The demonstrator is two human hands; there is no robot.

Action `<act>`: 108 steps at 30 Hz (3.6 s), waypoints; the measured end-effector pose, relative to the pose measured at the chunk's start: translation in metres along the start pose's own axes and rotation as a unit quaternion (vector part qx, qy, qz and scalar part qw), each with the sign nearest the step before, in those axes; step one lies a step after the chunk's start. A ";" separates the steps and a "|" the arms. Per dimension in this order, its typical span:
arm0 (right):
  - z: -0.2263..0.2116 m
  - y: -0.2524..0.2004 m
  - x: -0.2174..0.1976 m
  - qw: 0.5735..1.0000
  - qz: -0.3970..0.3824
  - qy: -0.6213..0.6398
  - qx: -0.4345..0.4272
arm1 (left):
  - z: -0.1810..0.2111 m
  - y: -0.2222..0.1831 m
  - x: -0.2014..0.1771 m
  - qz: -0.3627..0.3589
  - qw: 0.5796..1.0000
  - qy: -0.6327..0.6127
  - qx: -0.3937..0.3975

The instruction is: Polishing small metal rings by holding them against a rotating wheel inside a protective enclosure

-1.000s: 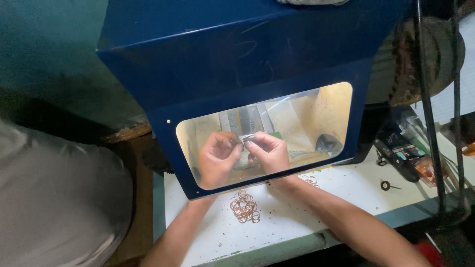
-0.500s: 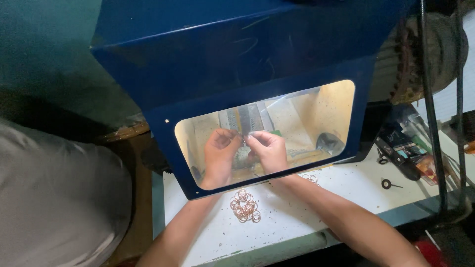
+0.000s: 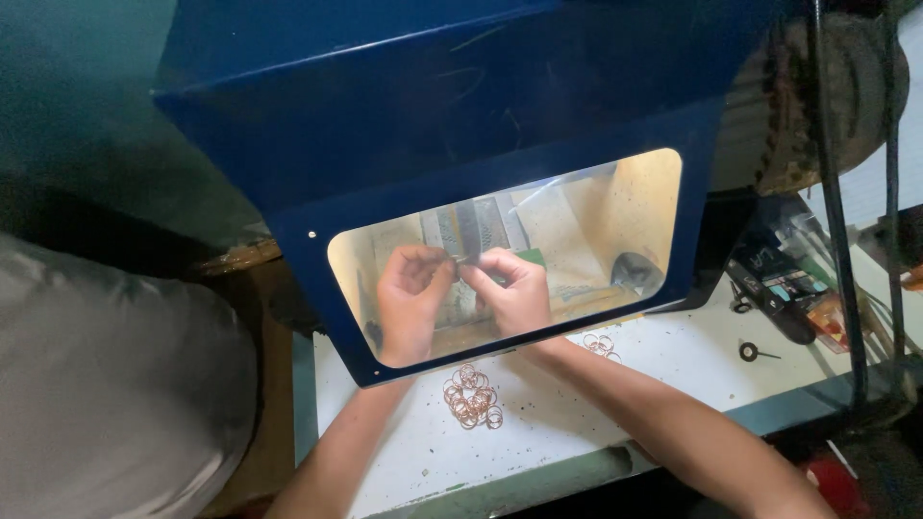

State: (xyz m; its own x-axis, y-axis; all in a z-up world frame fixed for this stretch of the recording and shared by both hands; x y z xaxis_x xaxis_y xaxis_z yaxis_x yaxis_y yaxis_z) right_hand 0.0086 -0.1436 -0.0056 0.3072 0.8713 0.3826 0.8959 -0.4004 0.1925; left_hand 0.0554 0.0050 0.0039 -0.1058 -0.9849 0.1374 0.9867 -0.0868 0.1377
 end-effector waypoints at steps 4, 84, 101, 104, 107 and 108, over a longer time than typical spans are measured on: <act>-0.033 -0.007 0.004 0.997 -0.028 -0.042 -0.060 | 0.008 -0.004 0.005 -0.028 1.000 -0.003 0.010; 0.018 -0.003 0.001 0.980 -0.043 0.161 0.108 | 0.066 -0.037 0.002 0.037 0.952 0.197 0.230; -0.006 0.008 -0.007 0.996 -0.058 0.061 -0.038 | -0.008 -0.007 0.012 0.021 0.994 0.097 0.033; -0.005 0.009 -0.009 0.997 -0.057 0.032 -0.050 | -0.015 -0.002 0.018 -0.007 0.998 0.039 -0.052; -0.006 0.009 -0.009 0.998 -0.055 0.018 -0.041 | -0.019 -0.003 0.025 -0.029 0.989 -0.028 -0.145; -0.007 0.008 -0.009 0.998 -0.054 0.015 -0.037 | -0.020 -0.004 0.029 -0.043 0.981 -0.058 -0.179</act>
State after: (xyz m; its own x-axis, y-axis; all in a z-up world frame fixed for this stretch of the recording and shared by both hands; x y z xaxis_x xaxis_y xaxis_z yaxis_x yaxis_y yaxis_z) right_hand 0.0109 -0.1566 -0.0007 0.1983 0.9021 0.3832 0.8972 -0.3245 0.2997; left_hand 0.0507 -0.0264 -0.0127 -0.1835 -0.9495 0.2544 0.9512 -0.2368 -0.1977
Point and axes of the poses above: each hand's wrist, its own y-axis towards the middle knuckle, its own x-axis out of the palm, z = x × y, the point moved 5 cm from there along y, towards the middle knuckle, and after that the axes turned 10 degrees about y, right-handed, at the moved point
